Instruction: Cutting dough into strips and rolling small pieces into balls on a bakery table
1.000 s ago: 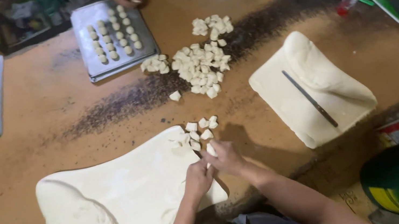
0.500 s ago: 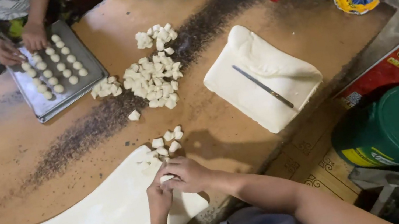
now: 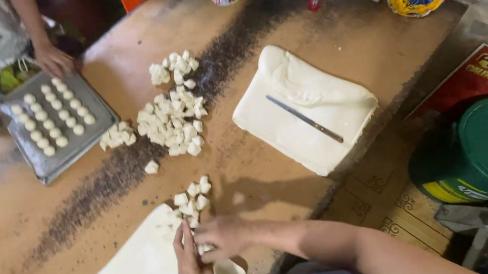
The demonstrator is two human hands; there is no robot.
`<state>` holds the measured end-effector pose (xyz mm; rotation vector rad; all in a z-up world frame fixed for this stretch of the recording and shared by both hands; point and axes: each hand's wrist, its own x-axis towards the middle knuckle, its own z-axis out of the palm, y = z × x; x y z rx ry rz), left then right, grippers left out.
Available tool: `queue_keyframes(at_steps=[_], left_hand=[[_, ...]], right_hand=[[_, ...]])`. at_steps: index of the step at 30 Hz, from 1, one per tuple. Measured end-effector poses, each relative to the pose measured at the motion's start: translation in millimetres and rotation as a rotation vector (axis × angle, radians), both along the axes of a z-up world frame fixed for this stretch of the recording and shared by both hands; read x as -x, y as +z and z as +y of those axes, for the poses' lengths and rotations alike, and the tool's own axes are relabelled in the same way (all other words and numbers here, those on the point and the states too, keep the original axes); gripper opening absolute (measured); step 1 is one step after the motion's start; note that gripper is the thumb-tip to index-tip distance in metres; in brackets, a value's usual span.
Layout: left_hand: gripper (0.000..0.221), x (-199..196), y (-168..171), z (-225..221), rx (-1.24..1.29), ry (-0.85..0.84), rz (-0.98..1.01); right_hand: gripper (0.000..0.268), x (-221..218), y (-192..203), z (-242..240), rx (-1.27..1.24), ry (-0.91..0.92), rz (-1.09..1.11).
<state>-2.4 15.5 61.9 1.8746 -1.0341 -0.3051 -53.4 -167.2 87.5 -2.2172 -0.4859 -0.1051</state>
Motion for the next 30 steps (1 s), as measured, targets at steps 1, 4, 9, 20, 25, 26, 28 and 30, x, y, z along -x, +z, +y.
queue_keyframes(at_steps=[1,4,9,20,25,26,28,30], left_hand=[[0.1,-26,1,-10,0.004,-0.011,-0.009],[0.05,-27,-23,-4,0.041,0.09,0.051],[0.041,-10,-64,-16,-0.262,0.156,-0.124],[0.088,-61,-42,-1,0.069,-0.078,0.042],[0.066,-37,-46,-16,0.073,0.261,0.308],[0.018,-29,-63,-17,-0.039,0.222,0.115],[0.03,-10,-54,-18,-0.154,0.187,-0.083],[0.028,20,-6,-11,0.01,-0.061,-0.134]], right_hand=[[0.019,-14,5,-7,0.004,-0.011,-0.009],[0.018,-11,2,7,-0.19,-0.164,-0.251],[0.031,-26,-50,-4,0.117,-0.507,-0.011],[0.015,-23,-13,9,0.004,-0.275,-0.05],[0.033,-32,-18,11,-0.064,-0.293,-0.002],[0.018,-35,-36,7,0.001,-0.41,-0.105],[0.034,-43,-45,-8,0.064,-0.518,-0.217],[0.023,-46,-27,-23,0.388,-0.466,0.684]])
